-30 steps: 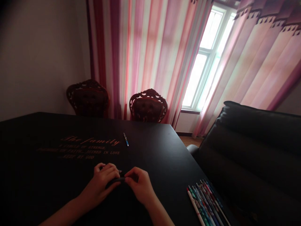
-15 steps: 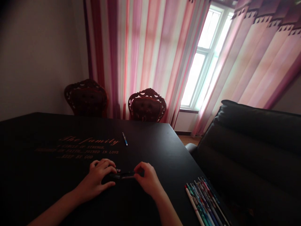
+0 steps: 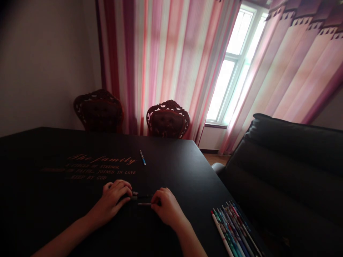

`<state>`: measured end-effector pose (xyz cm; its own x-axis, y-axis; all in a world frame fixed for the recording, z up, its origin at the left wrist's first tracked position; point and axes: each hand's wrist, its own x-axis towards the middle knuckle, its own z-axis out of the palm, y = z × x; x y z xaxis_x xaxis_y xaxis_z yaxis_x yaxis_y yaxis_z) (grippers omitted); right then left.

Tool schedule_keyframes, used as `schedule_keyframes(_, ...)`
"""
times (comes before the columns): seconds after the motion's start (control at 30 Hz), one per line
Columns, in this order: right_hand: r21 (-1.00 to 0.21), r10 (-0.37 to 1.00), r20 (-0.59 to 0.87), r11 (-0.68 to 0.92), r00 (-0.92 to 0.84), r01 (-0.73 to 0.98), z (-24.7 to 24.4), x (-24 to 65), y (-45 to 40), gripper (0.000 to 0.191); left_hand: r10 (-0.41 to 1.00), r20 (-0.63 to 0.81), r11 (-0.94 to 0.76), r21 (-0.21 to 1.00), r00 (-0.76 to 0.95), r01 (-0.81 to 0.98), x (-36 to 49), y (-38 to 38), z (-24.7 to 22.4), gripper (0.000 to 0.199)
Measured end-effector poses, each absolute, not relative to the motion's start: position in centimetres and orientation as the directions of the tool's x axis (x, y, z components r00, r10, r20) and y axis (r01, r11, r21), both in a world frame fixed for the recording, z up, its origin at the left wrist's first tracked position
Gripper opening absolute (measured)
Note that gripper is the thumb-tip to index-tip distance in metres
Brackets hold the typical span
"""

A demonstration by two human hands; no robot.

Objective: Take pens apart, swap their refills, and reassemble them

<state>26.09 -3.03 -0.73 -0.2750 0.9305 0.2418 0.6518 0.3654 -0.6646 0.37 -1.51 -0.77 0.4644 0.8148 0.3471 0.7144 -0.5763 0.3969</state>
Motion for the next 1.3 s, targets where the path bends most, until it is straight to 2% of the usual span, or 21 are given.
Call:
schedule_keyframes(0.17,-0.763,0.944,0.276,0.328,-0.179,0.557,-0.1,26.0,-2.8,0.008,0.871,0.324,-0.490,0.510,0.370,0.707,0.3,-1.1,-1.0,0.013)
schedule_keyframes(0.3,-0.776,0.946,0.275,0.323,-0.170,0.542,0.2,25.9,-2.9,0.007,0.878,0.309,-0.479,0.549,0.366,0.685,0.4,-1.1,-1.3,0.017)
schedule_keyframes(0.53,-0.751,0.939,0.285,0.343,-0.191,0.564,0.5,25.6,-3.2,0.008,0.869,0.305,-0.495,0.548,0.390,0.674,0.6,-1.5,-0.9,0.018)
schedule_keyframes(0.73,-0.725,0.913,0.368,0.401,-0.177,0.560,1.1,25.8,-3.2,0.011,0.858,0.312,-0.513,0.535,0.408,0.671,0.7,-1.7,-0.8,0.014)
schedule_keyframes(0.97,-0.763,0.915,0.344,0.404,-0.212,0.505,0.5,24.0,-4.0,0.008,0.848,0.288,-0.527,0.559,0.446,0.640,1.8,-2.5,-0.8,0.012)
schedule_keyframes(1.17,-0.801,0.925,0.321,0.380,-0.203,0.463,-0.2,22.8,-4.3,0.016,0.854,0.287,-0.517,0.559,0.434,0.648,2.3,-2.9,-0.7,0.014)
schedule_keyframes(1.3,-0.802,0.934,0.328,0.353,-0.139,0.482,-0.1,24.1,-3.6,0.009,0.855,0.312,-0.518,0.484,0.413,0.706,1.6,-2.5,-0.3,0.019)
